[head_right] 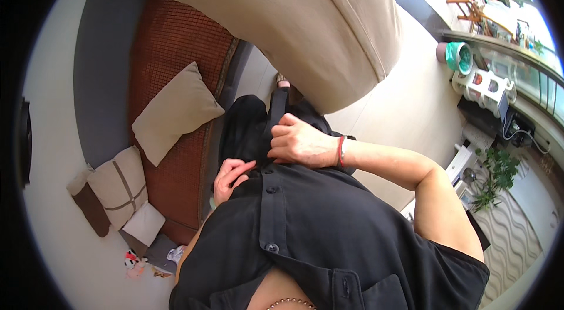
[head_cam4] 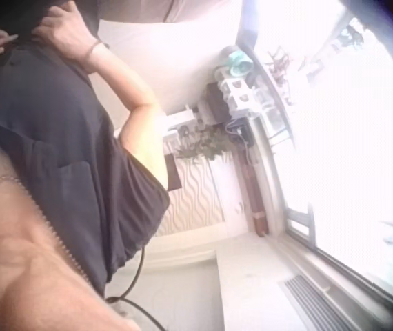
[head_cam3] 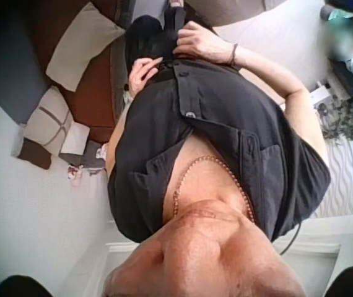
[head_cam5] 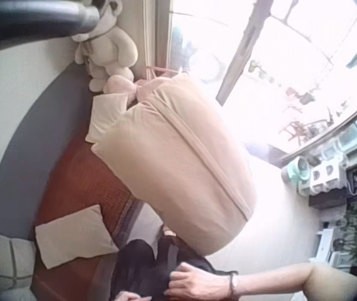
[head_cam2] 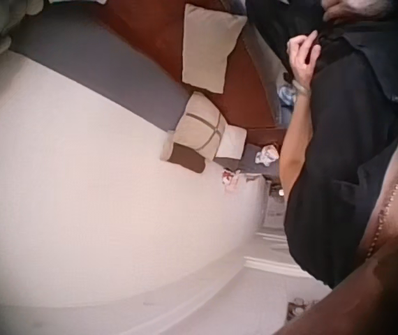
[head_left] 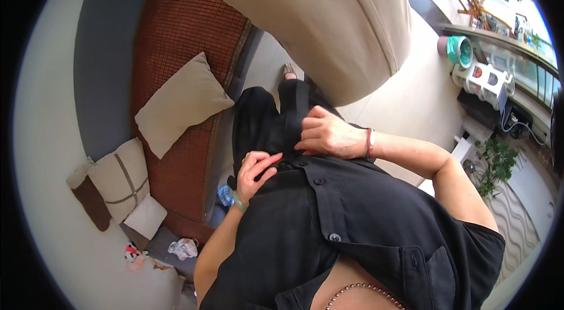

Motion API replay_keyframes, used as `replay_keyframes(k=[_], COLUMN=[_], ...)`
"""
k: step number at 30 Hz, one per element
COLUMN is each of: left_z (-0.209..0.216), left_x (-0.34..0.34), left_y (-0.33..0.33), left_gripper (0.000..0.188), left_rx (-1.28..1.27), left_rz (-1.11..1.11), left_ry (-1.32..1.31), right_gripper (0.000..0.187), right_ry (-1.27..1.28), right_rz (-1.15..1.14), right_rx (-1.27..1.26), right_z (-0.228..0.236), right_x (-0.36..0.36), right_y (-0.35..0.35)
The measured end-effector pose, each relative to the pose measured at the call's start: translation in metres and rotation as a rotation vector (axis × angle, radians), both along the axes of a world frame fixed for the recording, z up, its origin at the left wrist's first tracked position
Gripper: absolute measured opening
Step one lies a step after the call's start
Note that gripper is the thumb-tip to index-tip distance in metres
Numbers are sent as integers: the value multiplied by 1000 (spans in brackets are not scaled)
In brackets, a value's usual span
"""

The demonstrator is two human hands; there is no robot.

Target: The person arranges various cushions and pillows on a sofa covered with a woven mat. They pick up, fluff, and place multiple cushions of different sizes and colors, including beige, brown, and grey, into a neat arrangement. The person also briefly adjusts their clothing during the process.

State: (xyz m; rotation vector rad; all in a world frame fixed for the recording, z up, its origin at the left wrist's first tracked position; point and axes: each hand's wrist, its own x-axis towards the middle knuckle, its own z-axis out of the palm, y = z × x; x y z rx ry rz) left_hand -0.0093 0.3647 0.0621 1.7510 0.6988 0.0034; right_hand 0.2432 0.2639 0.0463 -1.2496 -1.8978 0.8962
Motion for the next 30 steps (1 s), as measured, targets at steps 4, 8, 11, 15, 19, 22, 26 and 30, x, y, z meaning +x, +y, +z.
replay_keyframes(k=[4,8,11,15,19,22,26,30], left_z=[13,13,0,-13,-27,-37,-34,-53], left_x=[-13,-1,2,16,24,41,101,187], left_y=[-6,5,14,29,40,66,134,185], left_gripper=[36,31,30,28,39,54,54,48], left_rx=[130,130,101,-63,-276,-373,-62,454], left_rz=[67,-27,-122,-300,-236,114,241,17], left_ry=[17,-8,-7,4,-85,-7,62,-260], right_gripper=[18,20,22,21,21,28,46,49], right_ry=[55,91,153,282,565,864,1037,835], right_rz=[160,165,71,-69,-331,-710,-1144,-1635], right_rx=[37,-24,-188,-382,-529,-698,-765,-467], right_z=[1,-7,-15,-28,-22,-31,-71,-108], right_x=[2,14,15,9,16,28,60,87], right_y=[23,16,-2,-27,-51,-69,-104,-119])
